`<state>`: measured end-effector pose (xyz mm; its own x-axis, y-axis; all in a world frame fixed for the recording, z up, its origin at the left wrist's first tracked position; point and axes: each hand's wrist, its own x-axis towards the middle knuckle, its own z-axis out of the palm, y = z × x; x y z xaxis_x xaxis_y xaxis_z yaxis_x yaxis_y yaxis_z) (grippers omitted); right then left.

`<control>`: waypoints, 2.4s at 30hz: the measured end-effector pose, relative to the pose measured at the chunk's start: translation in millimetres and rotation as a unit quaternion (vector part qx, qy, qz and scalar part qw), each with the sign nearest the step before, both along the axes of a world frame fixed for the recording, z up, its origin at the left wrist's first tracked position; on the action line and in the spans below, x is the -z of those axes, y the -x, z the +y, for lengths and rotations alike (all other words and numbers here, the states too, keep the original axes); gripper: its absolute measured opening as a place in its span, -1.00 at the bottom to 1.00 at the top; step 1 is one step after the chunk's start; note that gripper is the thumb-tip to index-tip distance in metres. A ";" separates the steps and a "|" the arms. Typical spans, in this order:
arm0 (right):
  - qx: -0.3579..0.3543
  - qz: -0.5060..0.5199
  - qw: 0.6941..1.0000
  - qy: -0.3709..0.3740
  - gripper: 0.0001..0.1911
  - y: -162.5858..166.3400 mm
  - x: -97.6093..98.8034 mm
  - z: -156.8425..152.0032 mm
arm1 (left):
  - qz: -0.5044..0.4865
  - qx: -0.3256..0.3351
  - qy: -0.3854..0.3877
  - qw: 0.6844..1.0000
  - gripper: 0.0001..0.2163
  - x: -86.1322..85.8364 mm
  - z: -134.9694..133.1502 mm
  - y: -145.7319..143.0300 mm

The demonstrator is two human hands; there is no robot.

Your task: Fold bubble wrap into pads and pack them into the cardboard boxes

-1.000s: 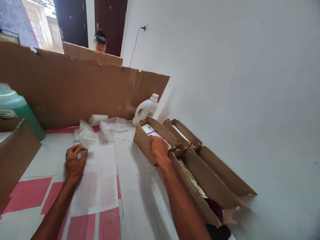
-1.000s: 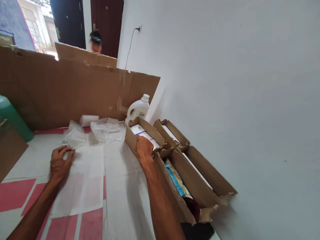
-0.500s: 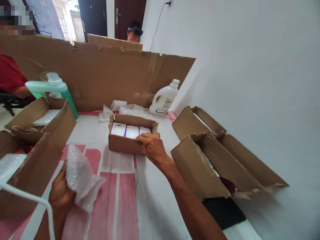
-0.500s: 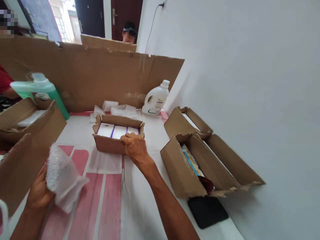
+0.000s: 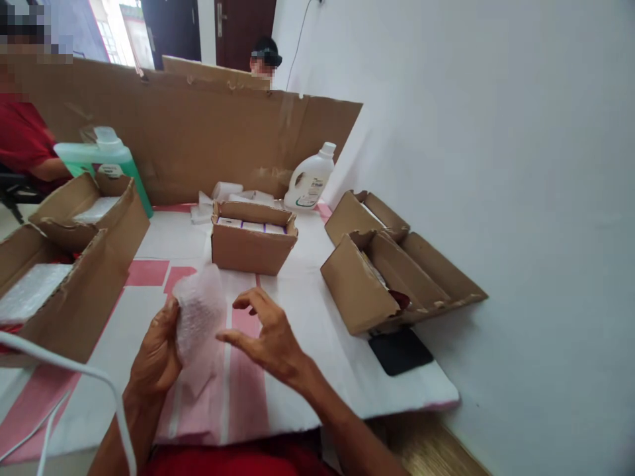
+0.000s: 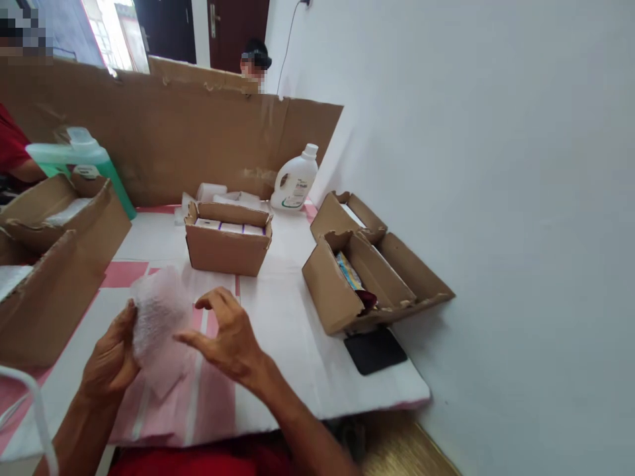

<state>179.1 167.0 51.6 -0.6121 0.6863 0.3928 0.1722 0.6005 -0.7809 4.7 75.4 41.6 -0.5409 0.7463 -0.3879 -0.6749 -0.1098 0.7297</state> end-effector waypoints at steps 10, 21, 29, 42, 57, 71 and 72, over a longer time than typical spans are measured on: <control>0.109 0.202 0.969 0.088 -0.57 -6.6 -7.1 -81.6 | 0.383 0.010 -0.060 0.922 -0.78 -31.9 -42.8 -36.2; 0.047 0.223 0.936 0.268 -0.79 -9.2 -34.4 -73.4 | 0.457 0.094 -0.125 0.876 -0.86 -24.4 -37.4 -48.1; 0.000 0.265 0.899 0.349 -0.81 -12.1 -26.7 -67.7 | 0.430 0.143 -0.090 0.887 -0.88 -19.7 -40.9 -44.5; -0.015 0.276 0.871 0.406 -0.75 -67.2 -11.0 -52.9 | 0.567 0.052 0.028 0.821 -0.74 -50.2 -34.1 -12.2; 0.212 0.243 0.787 0.527 -0.60 -108.1 93.9 -78.5 | 0.842 0.112 -0.113 0.516 -0.82 41.3 24.4 -56.5; 0.402 -0.047 0.913 0.042 -0.74 -134.4 79.1 -83.5 | 0.816 0.213 -0.032 0.536 -0.63 82.4 -46.7 -42.5; 0.358 -0.056 0.932 0.012 -0.73 -119.4 74.6 -84.8 | 0.829 0.199 -0.019 0.522 -0.58 88.5 -44.7 -42.6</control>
